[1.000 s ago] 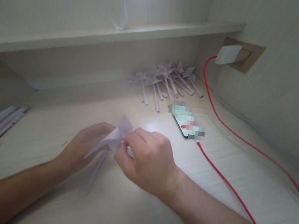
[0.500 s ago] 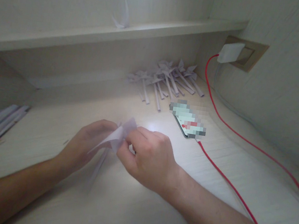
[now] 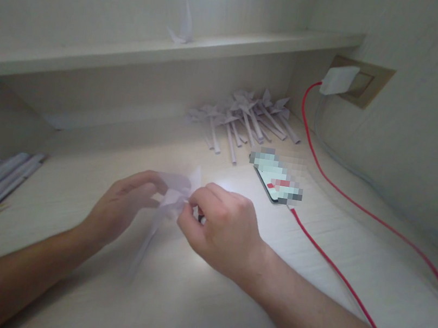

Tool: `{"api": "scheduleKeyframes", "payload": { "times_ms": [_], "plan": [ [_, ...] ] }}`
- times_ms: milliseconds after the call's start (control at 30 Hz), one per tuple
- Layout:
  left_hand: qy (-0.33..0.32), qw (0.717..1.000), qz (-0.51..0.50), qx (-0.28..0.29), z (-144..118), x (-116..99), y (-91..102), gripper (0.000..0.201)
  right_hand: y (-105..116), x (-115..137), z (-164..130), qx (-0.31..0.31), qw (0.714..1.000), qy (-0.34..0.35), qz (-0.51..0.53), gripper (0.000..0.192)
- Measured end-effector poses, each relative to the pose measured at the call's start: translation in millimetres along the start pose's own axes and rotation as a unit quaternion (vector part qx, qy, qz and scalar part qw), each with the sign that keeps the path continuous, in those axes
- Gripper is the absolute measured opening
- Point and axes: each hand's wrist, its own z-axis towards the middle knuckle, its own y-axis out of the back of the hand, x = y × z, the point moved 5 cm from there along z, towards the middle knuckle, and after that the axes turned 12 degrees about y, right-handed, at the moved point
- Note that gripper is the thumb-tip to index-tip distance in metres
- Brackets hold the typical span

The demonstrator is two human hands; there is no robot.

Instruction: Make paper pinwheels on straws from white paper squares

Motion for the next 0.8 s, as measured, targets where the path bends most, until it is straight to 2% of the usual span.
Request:
{"api": "scheduleKeyframes", "payload": {
  "times_ms": [200, 367, 567, 667, 800],
  "plan": [
    [0.016, 1.0, -0.002, -0.008, 0, 3, -3.1, 0.025, -1, -3, -1, -0.004, 1.0, -0.006, 0.004, 0.015],
    [0.006, 0.999, -0.053, -0.011, 0, 5, 0.7, 0.024, 1, -1, 0, -0.014, 1.0, 0.009, 0.009, 0.015],
    [0.032, 0.996, -0.074, -0.046, 4, 9, 3.9, 0.023, 5, 0, 0, -0.033, 0.999, 0.036, -0.01, 0.018],
    [0.012, 0.997, -0.06, -0.037, 13, -9, 3.8, 0.026, 12, 2, 9, -0.039, 0.997, 0.063, -0.008, 0.015],
    [-0.062, 0.997, -0.052, -0.021, 27, -56, 3.9, 0.029, 34, 14, 42, -0.045, 0.992, 0.117, -0.033, 0.014]
  ]
}}
